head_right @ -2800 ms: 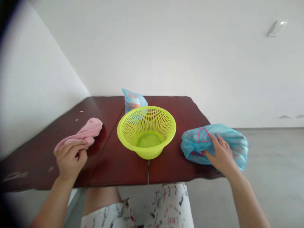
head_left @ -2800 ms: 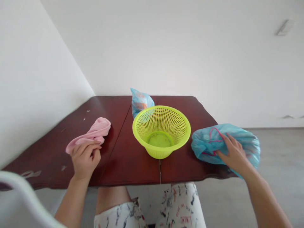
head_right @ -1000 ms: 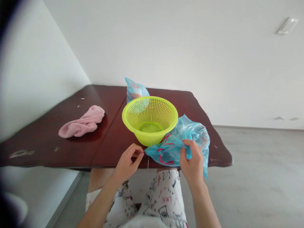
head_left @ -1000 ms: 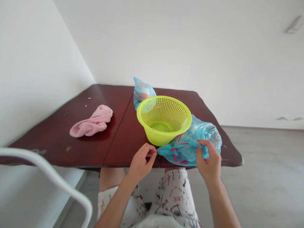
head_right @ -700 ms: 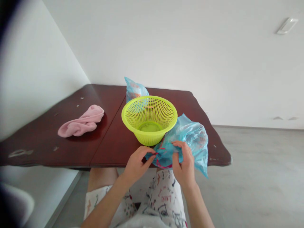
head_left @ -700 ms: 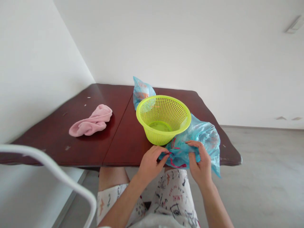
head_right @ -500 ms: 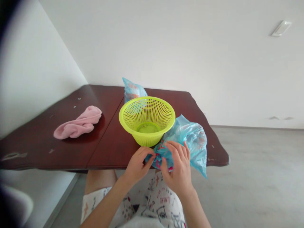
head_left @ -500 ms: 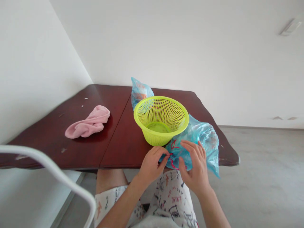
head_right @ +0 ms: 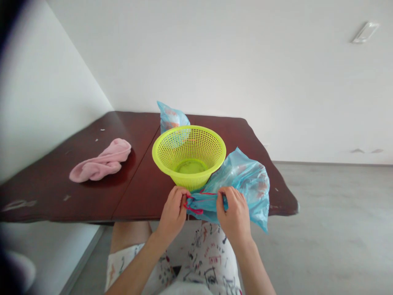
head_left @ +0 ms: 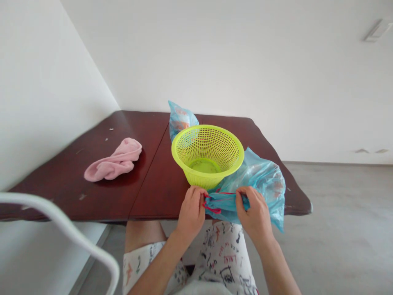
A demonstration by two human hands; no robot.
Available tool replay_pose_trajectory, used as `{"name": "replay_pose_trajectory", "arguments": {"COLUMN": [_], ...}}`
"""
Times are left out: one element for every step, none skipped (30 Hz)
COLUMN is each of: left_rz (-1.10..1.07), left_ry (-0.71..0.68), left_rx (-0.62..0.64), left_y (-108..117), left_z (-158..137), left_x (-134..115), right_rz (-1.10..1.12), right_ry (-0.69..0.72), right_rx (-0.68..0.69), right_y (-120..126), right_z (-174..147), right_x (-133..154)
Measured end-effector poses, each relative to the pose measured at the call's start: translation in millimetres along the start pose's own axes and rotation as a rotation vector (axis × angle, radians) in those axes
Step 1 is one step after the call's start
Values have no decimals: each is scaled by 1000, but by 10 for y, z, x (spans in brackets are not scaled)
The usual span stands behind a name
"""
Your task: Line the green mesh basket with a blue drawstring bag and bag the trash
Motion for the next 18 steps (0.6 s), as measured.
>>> {"name": "replay_pose_trajectory", "arguments": {"left_rz": [-26, -56, -83, -102, -115, -122, -127, -134, -146, -165, -192, -226, -270, -324, -388, -463, -548, -639], "left_ry": [-7, -19, -34, -50, -64, -78, -85, -84, -70, -45, -8, 41, 99, 163, 229, 296, 355, 403], "left_rx": [-1, 0, 8, 23, 43, 62, 67, 54, 17, -41, -110, -183, -254, -316, -368, -410, -448, -482], "left_y": [6, 10, 8, 0, -12, -23, -26, -18, 5, 40, 80, 118, 148, 168, 177, 178, 176, 177], "left_z": [2, 3, 2, 0, -3, -8, -12, -15, -18, -24, -35, -55, -83, -117, -156, -196, -236, -272], "left_x": [-10, -24, -41, -59, -77, -95, -108, -114, -108, -90, -58, -11, 50, 123, 203, 289, 372, 447], "right_rz": [-5, -11, -17, -21, -22, -21, -19, -14, -10, -8, -7, -8, -9, -9, -10, -9, -5, 6], "right_ry": [26, 58, 94, 129, 159, 180, 194, 201, 202, 199, 193, 186, 175, 162, 147, 129, 101, 65], "right_rx": [33, 67, 100, 133, 164, 193, 218, 235, 241, 237, 226, 213, 201, 190, 175, 152, 121, 82], "right_y": [-33, -71, -113, -159, -207, -254, -296, -328, -346, -351, -344, -329, -309, -288, -261, -228, -187, -140], "right_z": [-4, -13, -27, -46, -66, -84, -98, -105, -105, -98, -88, -76, -65, -56, -49, -43, -37, -32], "right_x": [68, 144, 225, 303, 370, 419, 452, 466, 464, 448, 422, 388, 348, 304, 259, 212, 160, 103]}}
Point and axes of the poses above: each hand's wrist, its own z-axis towards the middle knuckle, its own y-axis out of the back of the hand, x = y × z, the point moved 8 cm from there along z, towards the middle knuckle, and after that the axes turned 5 degrees about -y, right-handed, at the moved point
